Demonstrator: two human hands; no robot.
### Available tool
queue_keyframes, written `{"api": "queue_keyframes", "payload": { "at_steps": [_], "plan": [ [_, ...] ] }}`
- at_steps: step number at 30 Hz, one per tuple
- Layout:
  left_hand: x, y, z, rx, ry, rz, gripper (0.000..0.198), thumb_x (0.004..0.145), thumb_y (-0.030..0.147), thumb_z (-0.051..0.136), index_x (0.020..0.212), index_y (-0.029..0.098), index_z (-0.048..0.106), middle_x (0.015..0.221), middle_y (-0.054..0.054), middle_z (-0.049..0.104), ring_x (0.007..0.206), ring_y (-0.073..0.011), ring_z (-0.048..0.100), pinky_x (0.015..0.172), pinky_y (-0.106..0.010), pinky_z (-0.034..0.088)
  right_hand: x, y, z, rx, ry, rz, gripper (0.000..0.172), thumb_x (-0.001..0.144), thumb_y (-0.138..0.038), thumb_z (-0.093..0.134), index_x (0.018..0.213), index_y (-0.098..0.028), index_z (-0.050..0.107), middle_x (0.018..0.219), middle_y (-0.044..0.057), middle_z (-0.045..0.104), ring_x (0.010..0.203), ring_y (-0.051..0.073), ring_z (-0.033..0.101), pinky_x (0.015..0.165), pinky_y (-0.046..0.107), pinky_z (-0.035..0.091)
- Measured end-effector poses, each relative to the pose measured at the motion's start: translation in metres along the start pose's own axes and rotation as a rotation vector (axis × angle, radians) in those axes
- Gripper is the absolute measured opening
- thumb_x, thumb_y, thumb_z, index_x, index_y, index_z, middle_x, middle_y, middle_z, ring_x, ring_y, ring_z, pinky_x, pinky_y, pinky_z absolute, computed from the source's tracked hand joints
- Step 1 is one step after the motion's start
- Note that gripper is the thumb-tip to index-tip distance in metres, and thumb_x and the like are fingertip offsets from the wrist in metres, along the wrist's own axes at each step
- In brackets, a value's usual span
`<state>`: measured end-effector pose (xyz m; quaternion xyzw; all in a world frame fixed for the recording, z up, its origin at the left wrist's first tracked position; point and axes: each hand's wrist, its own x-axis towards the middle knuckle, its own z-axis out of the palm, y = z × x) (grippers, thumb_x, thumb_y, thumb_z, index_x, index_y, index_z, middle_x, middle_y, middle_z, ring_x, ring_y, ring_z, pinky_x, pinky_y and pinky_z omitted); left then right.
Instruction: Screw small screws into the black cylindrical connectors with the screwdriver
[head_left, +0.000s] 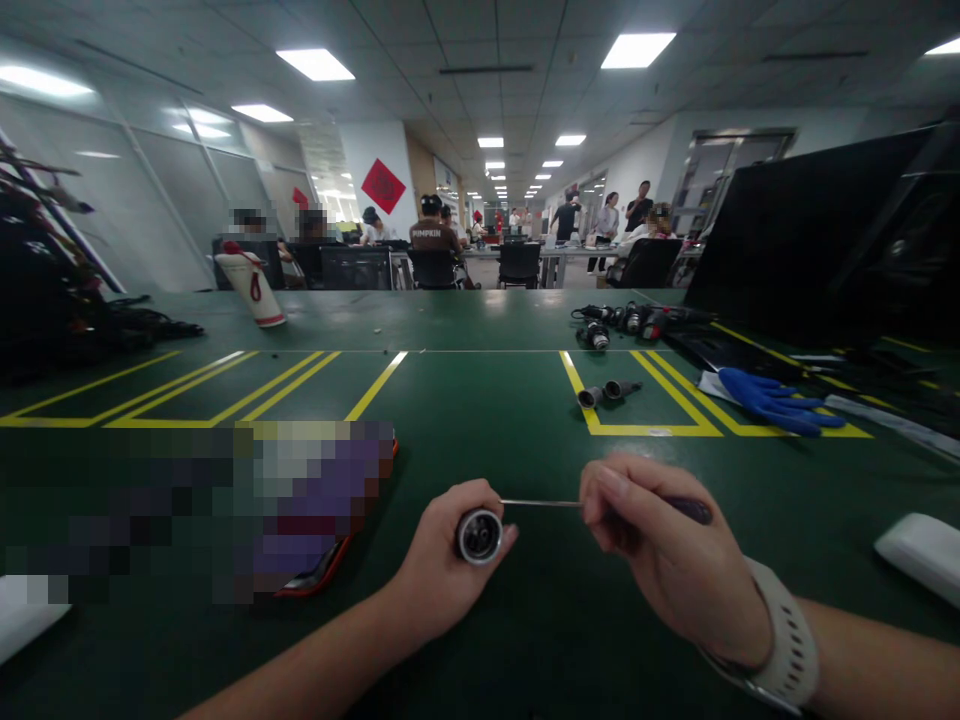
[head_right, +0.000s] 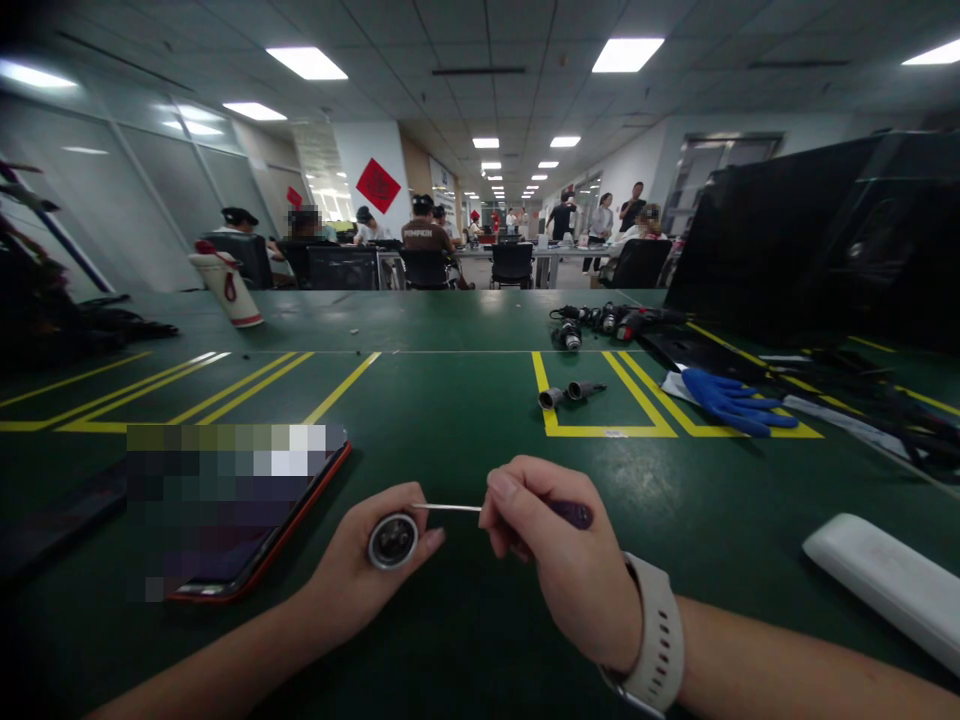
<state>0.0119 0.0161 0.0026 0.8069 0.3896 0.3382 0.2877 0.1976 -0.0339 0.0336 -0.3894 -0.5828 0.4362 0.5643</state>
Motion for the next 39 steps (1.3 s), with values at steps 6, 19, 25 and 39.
{"api": "queue_keyframes", "payload": {
  "at_steps": [6,19,25,39],
  "plan": [
    [-0.004,-0.001,0.003,0.058,-0.047,0.085,0.01,0.071,0.017,0.054,0.065,0.02,0.047,0.065,0.001,0.053,0.064,-0.0153,0.05,0.059,-0.027,0.038,-0.011,-0.004,0.012,-0.51,-0.192,-0.457,0.013,0.087,-0.016,0.049,0.095,-0.018,0.059,0.084,0.006,0.061,0.076,0.016,0.055,0.064,0.029,0.046],
    [-0.01,0.001,0.015,0.175,-0.087,0.249,0.018,0.064,0.008,0.051,0.076,0.021,0.05,0.075,-0.001,0.056,0.073,-0.0186,0.054,0.07,-0.034,0.043,-0.009,0.004,0.02,-0.952,-0.417,-0.821,0.036,0.092,-0.015,0.029,0.072,-0.016,0.059,0.075,0.007,0.061,0.073,0.017,0.05,0.059,0.028,0.045],
    [-0.004,-0.008,0.008,0.247,0.222,0.134,0.061,0.073,0.018,0.061,0.126,0.026,0.033,0.13,-0.01,0.04,0.122,-0.0273,0.038,0.101,-0.049,0.033,0.014,0.001,-0.011,-1.025,-0.225,-0.821,0.009,0.083,-0.009,0.047,0.086,-0.014,0.055,0.092,0.011,0.056,0.085,0.02,0.05,0.07,0.033,0.045],
    [0.005,-0.016,0.003,0.068,0.075,-0.155,0.042,0.08,0.029,0.055,0.12,0.02,0.045,0.118,-0.009,0.055,0.105,-0.0229,0.056,0.091,-0.043,0.045,0.078,0.06,-0.164,-1.574,0.452,-0.276,0.008,0.071,-0.011,0.053,0.077,-0.015,0.054,0.083,0.013,0.054,0.081,0.029,0.049,0.072,0.04,0.041]
  ]
}}
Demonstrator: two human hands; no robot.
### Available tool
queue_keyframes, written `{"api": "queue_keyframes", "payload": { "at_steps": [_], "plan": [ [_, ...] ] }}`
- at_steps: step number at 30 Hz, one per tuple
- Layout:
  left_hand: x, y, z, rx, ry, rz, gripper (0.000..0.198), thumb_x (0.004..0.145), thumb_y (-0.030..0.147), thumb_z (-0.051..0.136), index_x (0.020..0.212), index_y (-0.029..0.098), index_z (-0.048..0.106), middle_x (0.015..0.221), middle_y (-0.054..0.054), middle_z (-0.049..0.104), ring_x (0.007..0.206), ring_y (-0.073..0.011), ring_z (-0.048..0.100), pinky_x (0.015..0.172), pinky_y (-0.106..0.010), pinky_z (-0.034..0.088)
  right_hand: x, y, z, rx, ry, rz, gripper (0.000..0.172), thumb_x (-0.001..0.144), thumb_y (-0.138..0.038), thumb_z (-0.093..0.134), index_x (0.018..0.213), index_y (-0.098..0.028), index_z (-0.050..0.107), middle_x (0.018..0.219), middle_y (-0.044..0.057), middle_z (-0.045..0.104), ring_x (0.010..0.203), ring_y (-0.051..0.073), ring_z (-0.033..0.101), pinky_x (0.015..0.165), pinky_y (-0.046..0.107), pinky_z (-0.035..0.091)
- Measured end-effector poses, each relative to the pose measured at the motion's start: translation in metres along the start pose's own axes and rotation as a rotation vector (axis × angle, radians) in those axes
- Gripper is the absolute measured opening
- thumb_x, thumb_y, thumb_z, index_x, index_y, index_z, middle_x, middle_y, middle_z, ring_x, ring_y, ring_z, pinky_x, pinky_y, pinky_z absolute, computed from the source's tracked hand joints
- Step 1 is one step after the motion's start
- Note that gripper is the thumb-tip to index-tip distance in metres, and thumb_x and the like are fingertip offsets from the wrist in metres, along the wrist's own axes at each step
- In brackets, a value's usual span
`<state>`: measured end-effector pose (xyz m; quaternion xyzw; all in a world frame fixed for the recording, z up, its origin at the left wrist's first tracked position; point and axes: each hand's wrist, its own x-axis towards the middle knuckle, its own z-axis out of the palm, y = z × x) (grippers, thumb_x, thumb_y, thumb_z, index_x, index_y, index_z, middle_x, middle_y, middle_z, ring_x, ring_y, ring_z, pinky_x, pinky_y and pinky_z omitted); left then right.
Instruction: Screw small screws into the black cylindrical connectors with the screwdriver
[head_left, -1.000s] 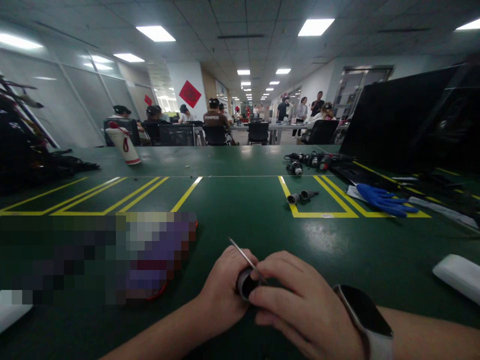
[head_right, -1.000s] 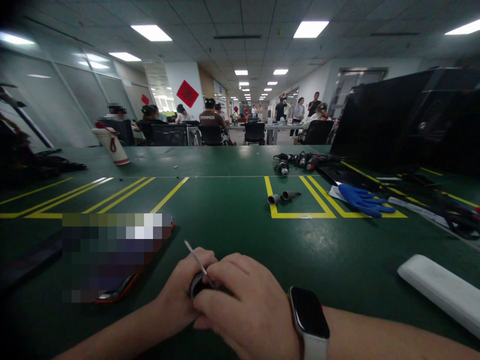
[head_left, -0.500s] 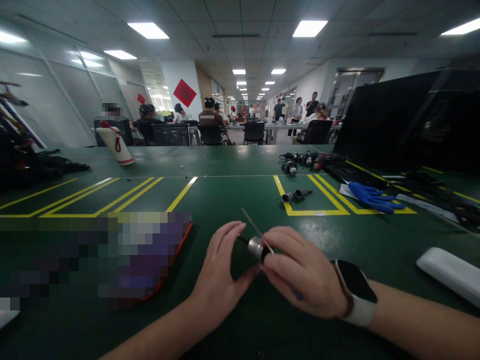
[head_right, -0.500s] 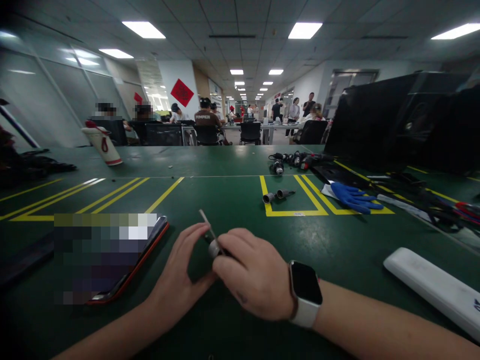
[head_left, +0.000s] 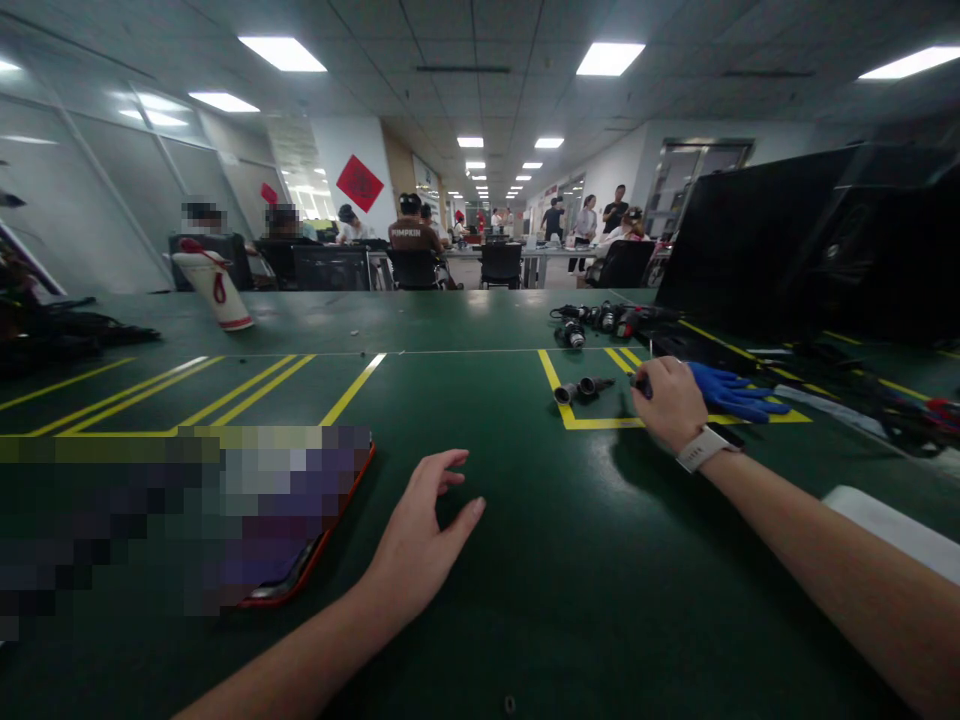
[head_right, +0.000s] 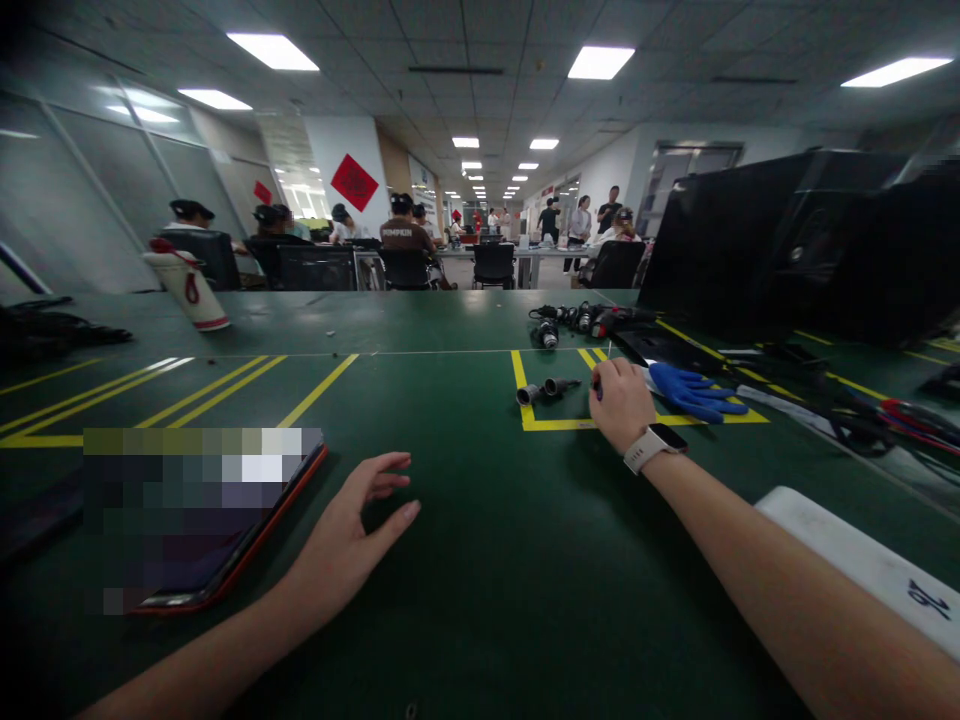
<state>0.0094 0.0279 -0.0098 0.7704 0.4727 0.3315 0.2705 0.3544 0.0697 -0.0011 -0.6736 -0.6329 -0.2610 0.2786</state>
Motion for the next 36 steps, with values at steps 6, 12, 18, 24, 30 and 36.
{"api": "queue_keyframes", "payload": {
  "at_steps": [6,12,18,24,30,36],
  "plan": [
    [-0.001,0.0,0.0,0.024,-0.068,0.002,0.038,0.082,0.031,0.052,0.118,0.023,0.046,0.116,-0.008,0.055,0.103,-0.0244,0.056,0.086,-0.042,0.047,-0.003,0.007,0.008,-0.103,-0.192,0.024,0.013,0.068,-0.007,0.053,0.078,-0.013,0.056,0.085,0.013,0.057,0.081,0.028,0.052,0.072,0.036,0.04],
    [-0.002,0.001,-0.001,0.038,-0.108,-0.029,0.039,0.082,0.032,0.052,0.119,0.023,0.046,0.115,-0.008,0.055,0.103,-0.0256,0.055,0.083,-0.043,0.047,0.002,0.005,0.001,-0.142,-0.308,0.023,0.01,0.069,-0.01,0.057,0.079,-0.012,0.059,0.087,0.015,0.062,0.08,0.028,0.057,0.069,0.034,0.041],
    [-0.003,0.001,0.0,0.035,-0.111,-0.001,0.037,0.082,0.03,0.052,0.118,0.023,0.047,0.115,-0.008,0.055,0.104,-0.0245,0.055,0.075,-0.037,0.049,0.012,-0.008,-0.008,-0.143,-0.295,0.033,0.025,0.093,-0.021,0.035,0.103,-0.013,0.056,0.094,0.015,0.064,0.084,0.025,0.06,0.07,0.034,0.044],
    [-0.002,0.003,0.0,0.038,-0.116,-0.004,0.036,0.082,0.03,0.052,0.117,0.023,0.048,0.116,-0.008,0.055,0.104,-0.0246,0.055,0.069,-0.034,0.05,0.025,-0.013,0.018,-0.078,-0.443,-0.127,0.026,0.089,-0.028,0.053,0.11,-0.014,0.055,0.109,0.008,0.058,0.091,0.019,0.06,0.077,0.039,0.05],
    [-0.002,0.004,0.0,0.038,-0.098,0.03,0.034,0.08,0.025,0.054,0.113,0.02,0.051,0.112,-0.008,0.058,0.102,-0.023,0.056,0.083,-0.039,0.048,0.036,-0.008,0.039,-0.001,-0.482,-0.219,0.028,0.089,-0.027,0.053,0.113,-0.015,0.053,0.112,0.008,0.057,0.093,0.02,0.06,0.077,0.04,0.051],
    [-0.002,0.003,0.0,0.039,-0.092,0.036,0.032,0.081,0.026,0.054,0.112,0.022,0.052,0.111,-0.007,0.059,0.102,-0.0232,0.057,0.082,-0.039,0.049,0.025,-0.005,0.019,0.151,-0.334,-0.301,0.013,0.083,-0.016,0.057,0.096,-0.012,0.058,0.098,0.009,0.061,0.092,0.023,0.058,0.079,0.04,0.048]
  ]
}}
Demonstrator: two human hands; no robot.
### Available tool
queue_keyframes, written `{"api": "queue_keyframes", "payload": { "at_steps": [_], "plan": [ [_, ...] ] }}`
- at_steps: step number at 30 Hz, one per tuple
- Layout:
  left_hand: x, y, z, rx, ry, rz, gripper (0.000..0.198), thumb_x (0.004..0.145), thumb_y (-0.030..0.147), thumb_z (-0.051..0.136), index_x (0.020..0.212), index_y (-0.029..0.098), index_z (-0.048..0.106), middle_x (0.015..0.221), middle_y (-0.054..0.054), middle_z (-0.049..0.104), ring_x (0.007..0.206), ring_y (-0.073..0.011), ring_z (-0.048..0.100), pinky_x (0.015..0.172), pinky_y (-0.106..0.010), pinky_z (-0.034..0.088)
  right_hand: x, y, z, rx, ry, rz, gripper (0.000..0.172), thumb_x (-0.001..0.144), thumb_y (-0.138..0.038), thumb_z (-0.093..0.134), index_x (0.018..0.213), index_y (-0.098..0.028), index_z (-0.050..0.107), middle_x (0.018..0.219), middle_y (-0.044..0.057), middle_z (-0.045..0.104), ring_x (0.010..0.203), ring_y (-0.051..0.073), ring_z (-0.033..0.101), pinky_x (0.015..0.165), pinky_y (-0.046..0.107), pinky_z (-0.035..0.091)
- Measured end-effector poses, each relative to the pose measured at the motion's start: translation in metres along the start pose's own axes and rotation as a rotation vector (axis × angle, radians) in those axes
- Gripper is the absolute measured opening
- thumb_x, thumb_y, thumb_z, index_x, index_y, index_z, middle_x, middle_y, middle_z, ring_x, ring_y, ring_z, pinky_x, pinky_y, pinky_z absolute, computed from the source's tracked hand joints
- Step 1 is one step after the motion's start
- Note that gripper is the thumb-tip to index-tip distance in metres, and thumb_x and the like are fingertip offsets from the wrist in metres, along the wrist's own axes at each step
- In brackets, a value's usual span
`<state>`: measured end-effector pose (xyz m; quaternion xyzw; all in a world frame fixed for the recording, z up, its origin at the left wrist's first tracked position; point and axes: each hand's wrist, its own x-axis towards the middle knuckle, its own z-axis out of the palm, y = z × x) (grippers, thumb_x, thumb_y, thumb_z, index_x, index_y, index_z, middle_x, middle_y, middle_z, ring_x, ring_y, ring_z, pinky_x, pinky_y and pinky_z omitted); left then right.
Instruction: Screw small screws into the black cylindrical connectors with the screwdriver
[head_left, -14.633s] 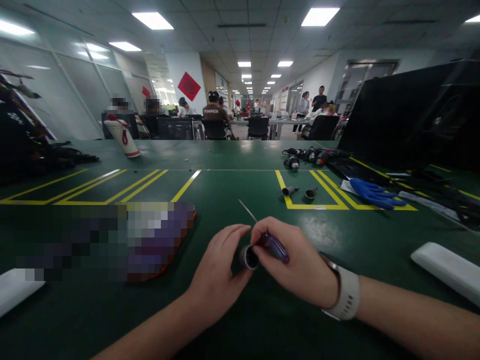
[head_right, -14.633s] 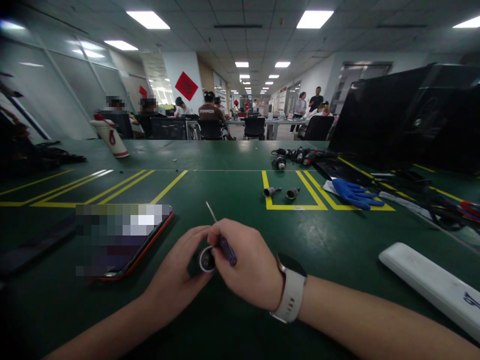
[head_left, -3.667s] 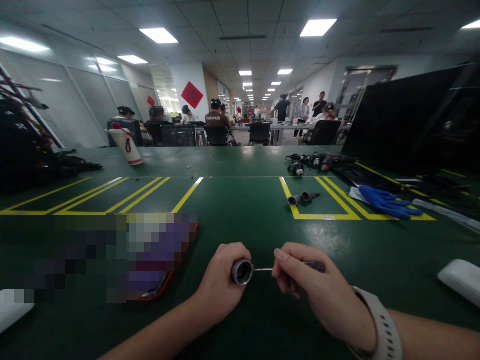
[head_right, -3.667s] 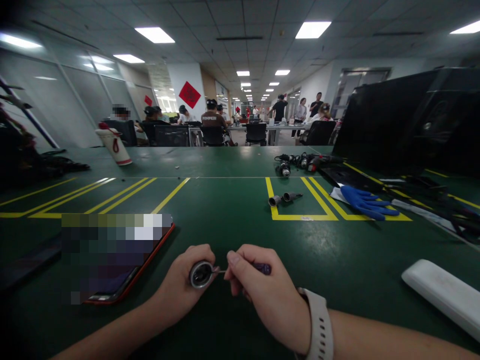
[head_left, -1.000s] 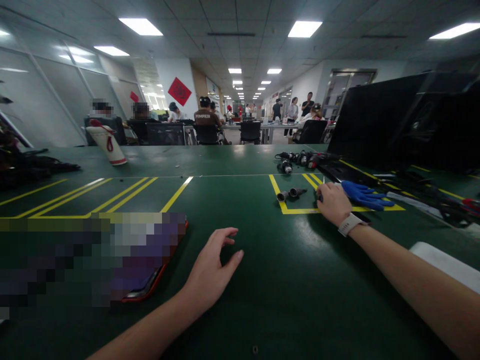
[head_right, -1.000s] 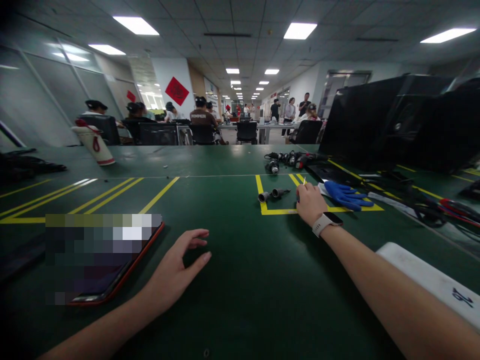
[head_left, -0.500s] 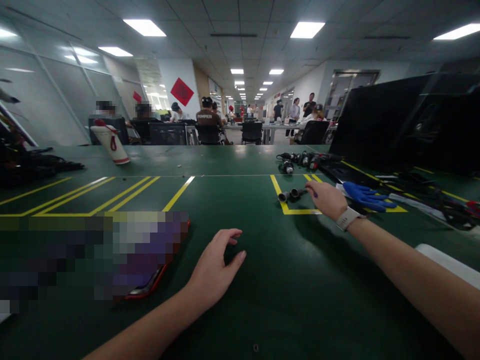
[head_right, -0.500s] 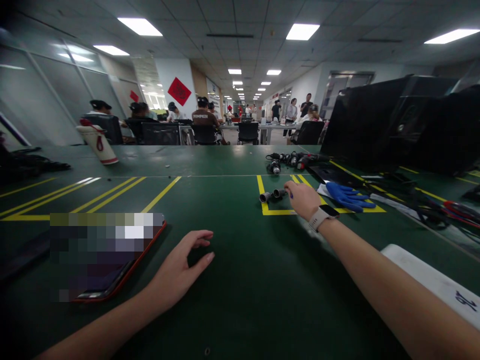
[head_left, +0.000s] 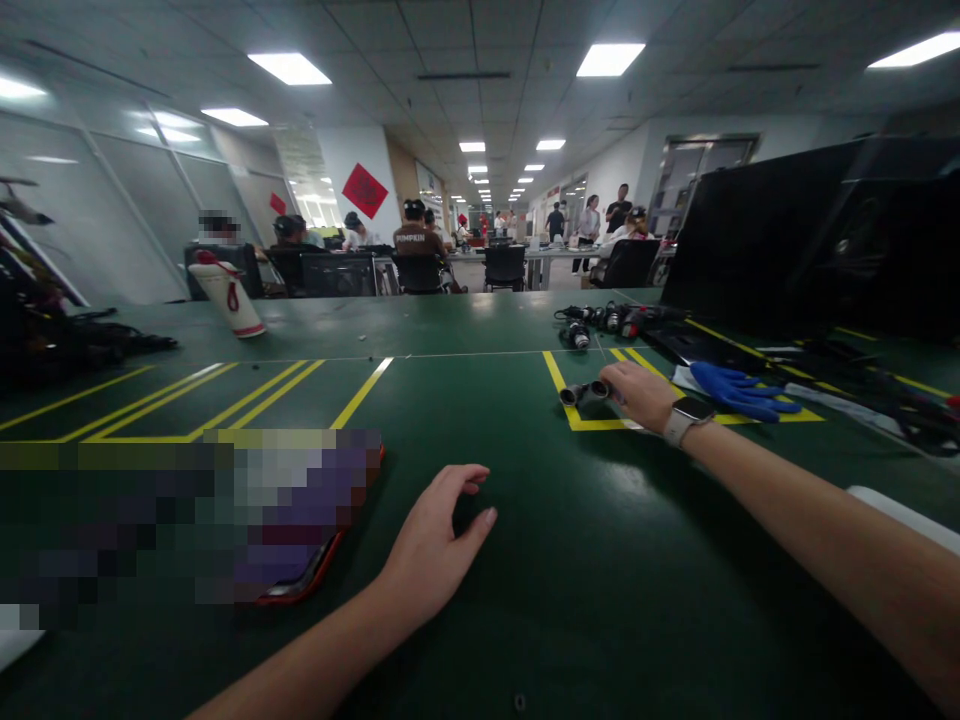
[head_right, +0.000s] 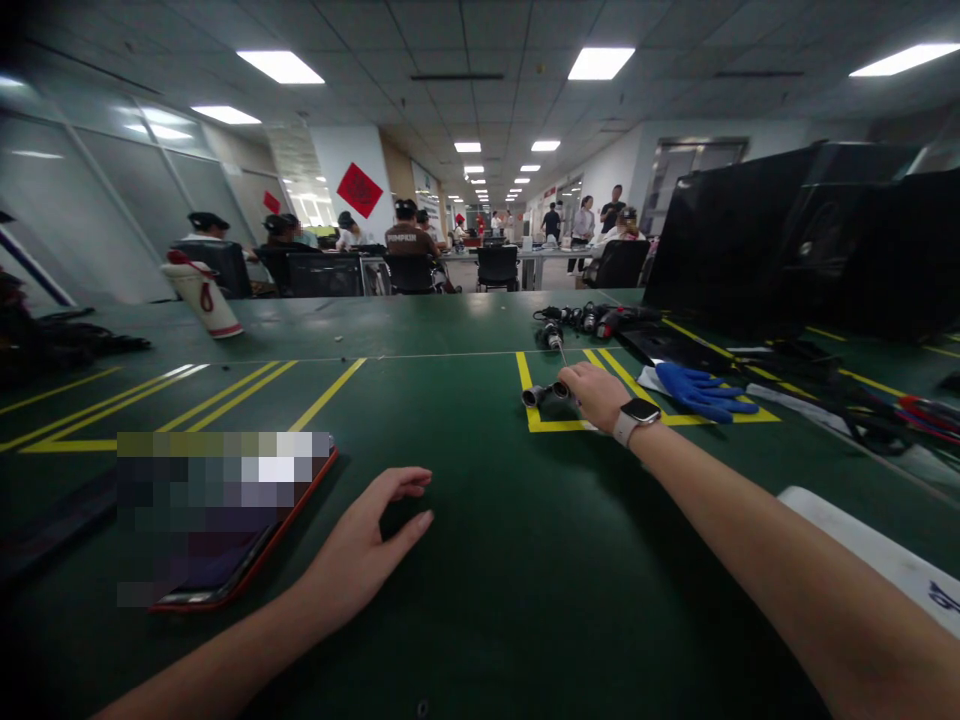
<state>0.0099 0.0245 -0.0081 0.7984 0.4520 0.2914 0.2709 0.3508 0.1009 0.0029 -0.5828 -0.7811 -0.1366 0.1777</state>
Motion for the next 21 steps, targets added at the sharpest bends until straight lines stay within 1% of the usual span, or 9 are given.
{"api": "queue_keyframes", "payload": {
  "at_steps": [2,4,7,8,9,11,13,17,21],
  "plan": [
    [0.0,-0.001,0.0,-0.008,-0.01,-0.006,0.031,0.081,0.027,0.054,0.112,0.024,0.052,0.11,-0.006,0.059,0.101,-0.023,0.057,0.079,-0.038,0.05,-0.009,-0.01,-0.009,0.058,0.098,-0.027,0.012,0.077,-0.007,0.056,0.088,-0.013,0.055,0.096,0.013,0.061,0.094,0.027,0.055,0.081,0.042,0.046],
    [0.0,-0.001,0.001,-0.012,-0.008,0.001,0.029,0.082,0.027,0.053,0.111,0.025,0.052,0.11,-0.005,0.059,0.101,-0.0225,0.057,0.08,-0.038,0.05,-0.018,-0.028,-0.019,0.129,0.2,-0.046,0.014,0.077,-0.008,0.054,0.087,-0.017,0.05,0.101,0.014,0.06,0.096,0.028,0.055,0.083,0.044,0.044],
    [-0.001,0.002,0.002,0.003,0.05,0.058,0.032,0.082,0.025,0.052,0.115,0.024,0.049,0.109,-0.006,0.058,0.1,-0.0218,0.058,0.085,-0.04,0.048,-0.032,-0.075,-0.034,0.257,0.283,-0.092,0.017,0.079,-0.016,0.056,0.089,-0.021,0.043,0.106,0.011,0.06,0.097,0.024,0.056,0.083,0.041,0.046],
    [-0.002,0.003,0.003,0.014,0.079,0.091,0.036,0.082,0.024,0.053,0.117,0.024,0.046,0.11,-0.006,0.057,0.101,-0.0219,0.057,0.087,-0.041,0.047,-0.037,-0.094,-0.038,0.328,0.288,-0.123,0.018,0.079,-0.018,0.056,0.09,-0.022,0.042,0.105,0.008,0.06,0.096,0.022,0.057,0.081,0.038,0.047],
    [-0.004,0.004,0.003,0.025,0.106,0.131,0.04,0.08,0.023,0.055,0.119,0.023,0.044,0.113,-0.007,0.056,0.102,-0.0222,0.057,0.089,-0.041,0.046,-0.042,-0.113,-0.042,0.52,0.289,-0.167,0.019,0.078,-0.017,0.058,0.089,-0.022,0.043,0.103,0.008,0.061,0.093,0.021,0.058,0.08,0.038,0.048],
    [-0.006,0.005,0.003,0.042,0.14,0.214,0.05,0.078,0.022,0.058,0.123,0.023,0.038,0.119,-0.009,0.053,0.107,-0.0236,0.054,0.092,-0.042,0.044,-0.049,-0.149,-0.048,0.781,0.215,-0.246,0.019,0.077,-0.012,0.057,0.085,-0.022,0.044,0.099,0.006,0.062,0.091,0.019,0.059,0.079,0.035,0.047],
    [-0.009,0.005,0.003,0.045,0.129,0.287,0.057,0.075,0.019,0.06,0.126,0.023,0.034,0.124,-0.011,0.05,0.113,-0.0252,0.05,0.095,-0.043,0.042,-0.054,-0.176,-0.05,0.928,0.149,-0.309,0.02,0.077,-0.009,0.057,0.085,-0.022,0.044,0.099,0.005,0.061,0.092,0.017,0.058,0.079,0.033,0.046],
    [-0.013,-0.001,0.002,0.047,0.025,0.375,0.05,0.075,0.01,0.053,0.121,0.025,0.041,0.121,-0.008,0.056,0.112,-0.0246,0.052,0.095,-0.042,0.042,-0.061,-0.198,-0.042,0.982,0.101,-0.362,0.017,0.076,-0.007,0.054,0.081,-0.022,0.045,0.086,0.003,0.058,0.08,0.016,0.055,0.073,0.031,0.046],
    [-0.013,-0.001,0.003,-0.021,-0.063,0.328,0.049,0.077,0.007,0.048,0.123,0.025,0.04,0.119,-0.007,0.058,0.108,-0.0211,0.055,0.093,-0.038,0.044,-0.064,-0.198,-0.033,0.944,0.093,-0.356,0.018,0.075,-0.005,0.05,0.082,-0.021,0.046,0.086,0.004,0.058,0.081,0.017,0.053,0.075,0.033,0.045]
  ]
}}
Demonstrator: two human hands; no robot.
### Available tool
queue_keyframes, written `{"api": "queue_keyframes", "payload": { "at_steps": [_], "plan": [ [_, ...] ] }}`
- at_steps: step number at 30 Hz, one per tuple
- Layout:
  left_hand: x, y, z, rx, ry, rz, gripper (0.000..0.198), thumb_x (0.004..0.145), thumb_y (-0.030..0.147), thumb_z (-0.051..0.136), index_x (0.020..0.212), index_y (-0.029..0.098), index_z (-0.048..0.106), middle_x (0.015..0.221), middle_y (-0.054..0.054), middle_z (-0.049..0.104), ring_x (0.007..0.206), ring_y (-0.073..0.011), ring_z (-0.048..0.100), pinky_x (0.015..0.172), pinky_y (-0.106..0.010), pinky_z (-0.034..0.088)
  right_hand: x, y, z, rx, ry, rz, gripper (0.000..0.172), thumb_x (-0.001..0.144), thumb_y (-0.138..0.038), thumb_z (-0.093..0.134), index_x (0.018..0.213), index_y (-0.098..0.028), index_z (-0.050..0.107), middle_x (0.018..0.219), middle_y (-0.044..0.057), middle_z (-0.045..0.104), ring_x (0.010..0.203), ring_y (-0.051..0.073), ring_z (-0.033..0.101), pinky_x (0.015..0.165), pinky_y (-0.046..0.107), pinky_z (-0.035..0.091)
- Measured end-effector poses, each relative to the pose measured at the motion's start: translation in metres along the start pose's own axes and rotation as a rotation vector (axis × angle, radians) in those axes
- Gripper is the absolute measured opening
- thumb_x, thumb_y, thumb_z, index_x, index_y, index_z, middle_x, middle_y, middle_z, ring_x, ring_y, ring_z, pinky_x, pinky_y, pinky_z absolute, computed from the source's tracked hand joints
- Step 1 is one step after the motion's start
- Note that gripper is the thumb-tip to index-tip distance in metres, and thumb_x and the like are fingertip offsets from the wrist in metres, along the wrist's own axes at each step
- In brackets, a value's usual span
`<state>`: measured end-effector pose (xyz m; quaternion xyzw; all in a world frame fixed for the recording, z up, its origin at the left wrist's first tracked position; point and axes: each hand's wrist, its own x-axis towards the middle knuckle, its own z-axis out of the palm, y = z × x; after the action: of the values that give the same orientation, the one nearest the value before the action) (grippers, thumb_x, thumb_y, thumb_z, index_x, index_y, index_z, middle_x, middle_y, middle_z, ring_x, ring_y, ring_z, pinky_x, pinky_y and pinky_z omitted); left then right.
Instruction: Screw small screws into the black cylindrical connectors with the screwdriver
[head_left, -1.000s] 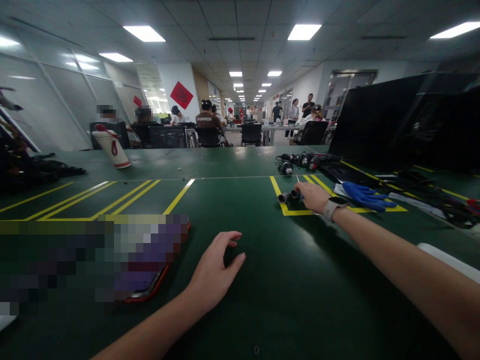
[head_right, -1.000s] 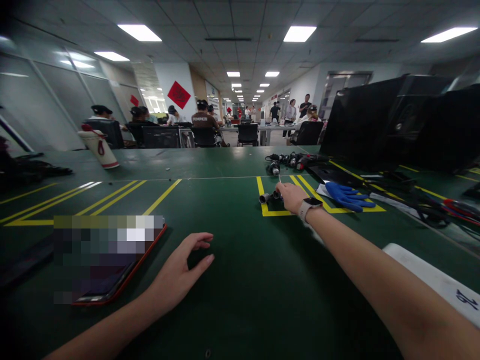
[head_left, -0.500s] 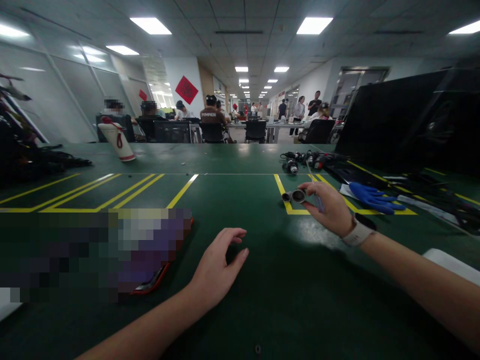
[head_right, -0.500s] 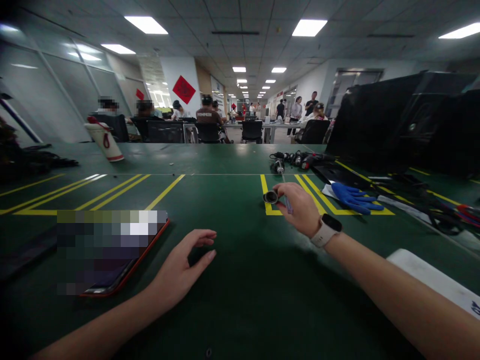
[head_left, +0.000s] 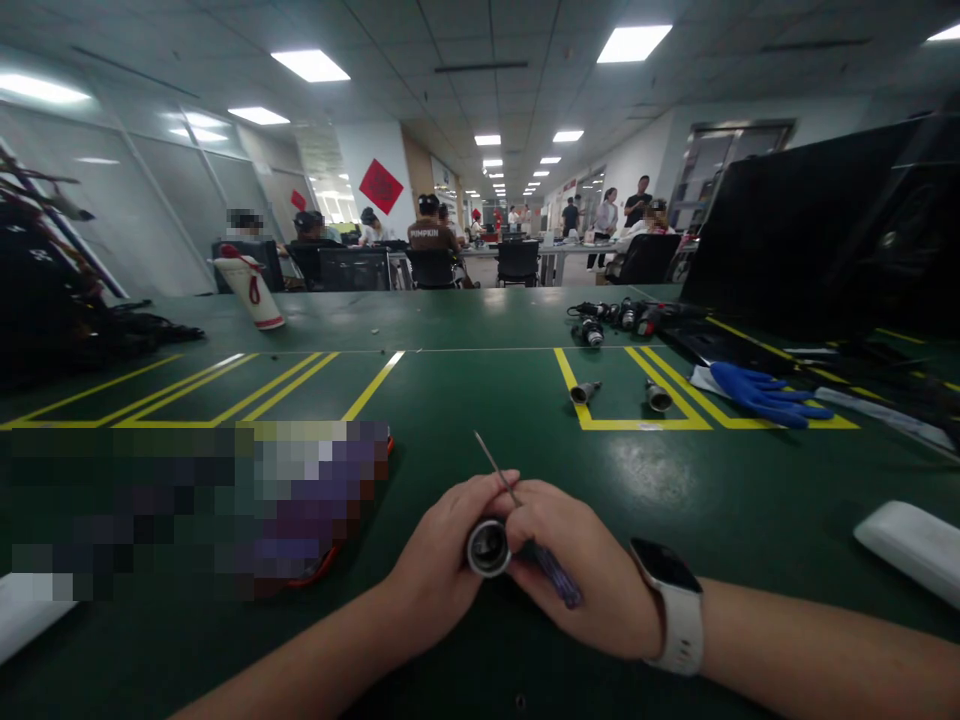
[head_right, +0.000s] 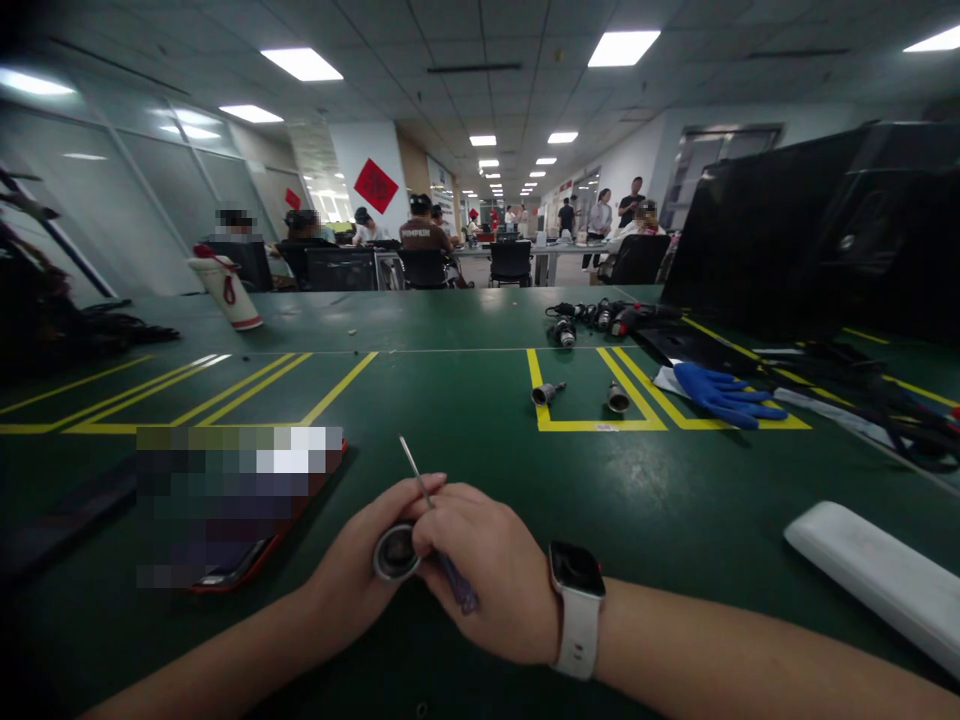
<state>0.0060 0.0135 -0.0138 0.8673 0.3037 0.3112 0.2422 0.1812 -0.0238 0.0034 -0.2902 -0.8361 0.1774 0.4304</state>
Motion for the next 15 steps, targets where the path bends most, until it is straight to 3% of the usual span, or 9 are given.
{"api": "queue_keyframes", "payload": {
  "at_steps": [4,7,12,15],
  "plan": [
    [0.004,0.004,-0.001,-0.092,0.012,-0.009,0.048,0.077,0.003,0.044,0.12,0.025,0.044,0.116,-0.005,0.058,0.106,-0.0184,0.055,0.091,-0.034,0.044,-0.002,-0.004,-0.001,-0.044,-0.035,0.038,0.021,0.075,-0.006,0.054,0.091,-0.019,0.05,0.101,0.007,0.059,0.098,0.02,0.052,0.09,0.037,0.041],
    [0.007,0.005,-0.004,-0.111,0.085,-0.001,0.043,0.077,0.004,0.045,0.115,0.023,0.048,0.111,-0.006,0.058,0.103,-0.0182,0.056,0.088,-0.033,0.045,-0.005,-0.011,-0.006,0.008,0.06,0.034,0.03,0.079,-0.009,0.054,0.107,-0.02,0.05,0.114,0.008,0.057,0.109,0.02,0.048,0.096,0.039,0.037],
    [0.011,0.006,-0.007,-0.039,0.081,-0.131,0.01,0.073,0.017,0.059,0.082,0.018,0.056,0.079,-0.002,0.06,0.072,-0.0163,0.056,0.065,-0.028,0.046,-0.011,-0.019,-0.021,0.167,0.208,0.121,0.028,0.088,-0.017,0.043,0.112,-0.024,0.057,0.088,0.004,0.061,0.084,0.018,0.055,0.073,0.035,0.046],
    [0.012,0.006,-0.007,-0.046,0.087,-0.185,0.013,0.071,0.024,0.061,0.068,0.018,0.05,0.065,0.002,0.053,0.06,-0.0133,0.05,0.055,-0.025,0.041,-0.013,-0.023,-0.025,0.204,0.213,0.093,0.027,0.09,-0.023,0.041,0.108,-0.025,0.061,0.074,0.003,0.058,0.071,0.018,0.054,0.061,0.033,0.043]
  ]
}}
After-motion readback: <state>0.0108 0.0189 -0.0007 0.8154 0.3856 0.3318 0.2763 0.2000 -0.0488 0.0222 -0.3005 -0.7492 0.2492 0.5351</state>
